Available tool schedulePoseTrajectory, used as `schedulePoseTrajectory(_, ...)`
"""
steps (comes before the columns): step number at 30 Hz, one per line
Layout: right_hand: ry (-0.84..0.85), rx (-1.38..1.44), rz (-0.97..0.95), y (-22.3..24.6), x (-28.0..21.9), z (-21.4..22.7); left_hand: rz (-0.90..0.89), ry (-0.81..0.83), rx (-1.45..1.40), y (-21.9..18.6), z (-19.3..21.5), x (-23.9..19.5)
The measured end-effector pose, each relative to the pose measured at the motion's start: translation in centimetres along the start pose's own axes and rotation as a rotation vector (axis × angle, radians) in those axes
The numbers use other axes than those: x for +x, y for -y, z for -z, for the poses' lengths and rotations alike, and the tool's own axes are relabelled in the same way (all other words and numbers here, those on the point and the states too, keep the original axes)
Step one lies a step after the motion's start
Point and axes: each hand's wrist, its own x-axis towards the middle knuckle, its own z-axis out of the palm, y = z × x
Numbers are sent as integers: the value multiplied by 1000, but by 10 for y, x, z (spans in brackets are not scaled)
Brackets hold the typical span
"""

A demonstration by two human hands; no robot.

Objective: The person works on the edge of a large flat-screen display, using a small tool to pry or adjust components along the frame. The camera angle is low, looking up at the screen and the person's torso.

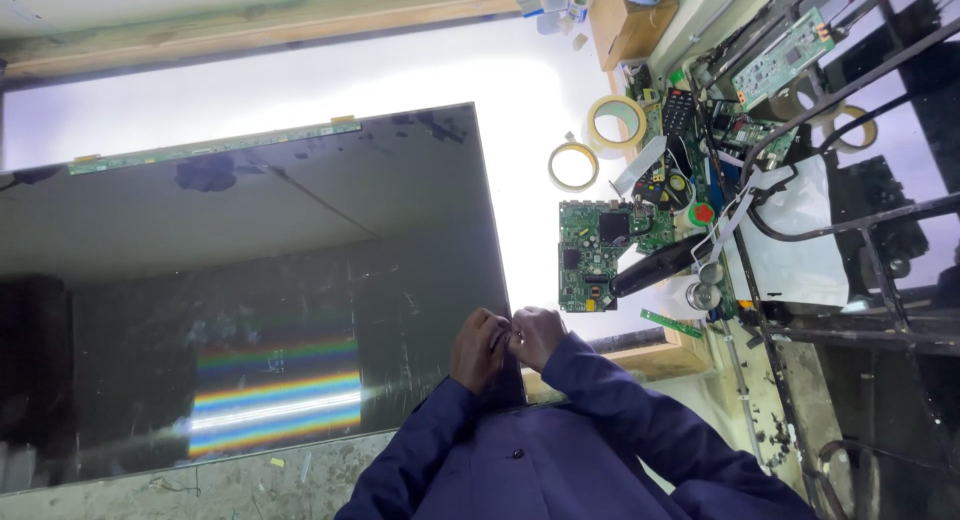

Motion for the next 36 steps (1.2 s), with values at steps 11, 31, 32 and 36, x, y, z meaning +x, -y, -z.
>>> schedulePoseTrajectory(11, -79, 277, -100, 8, -3, 15, 71, 30, 17, 15, -16, -4)
schedulePoseTrajectory(31, -103, 465, -27, 14, -13, 27, -113, -110, 7, 4, -13, -1)
schedulePoseTrajectory(32, -113, 417, 8, 10, -15, 23, -143, -103, -7, 2, -13, -3)
schedulePoseTrajectory(36, -121, 412, 21, 5, -14, 23, -98, -110, -220, -18, 11, 6)
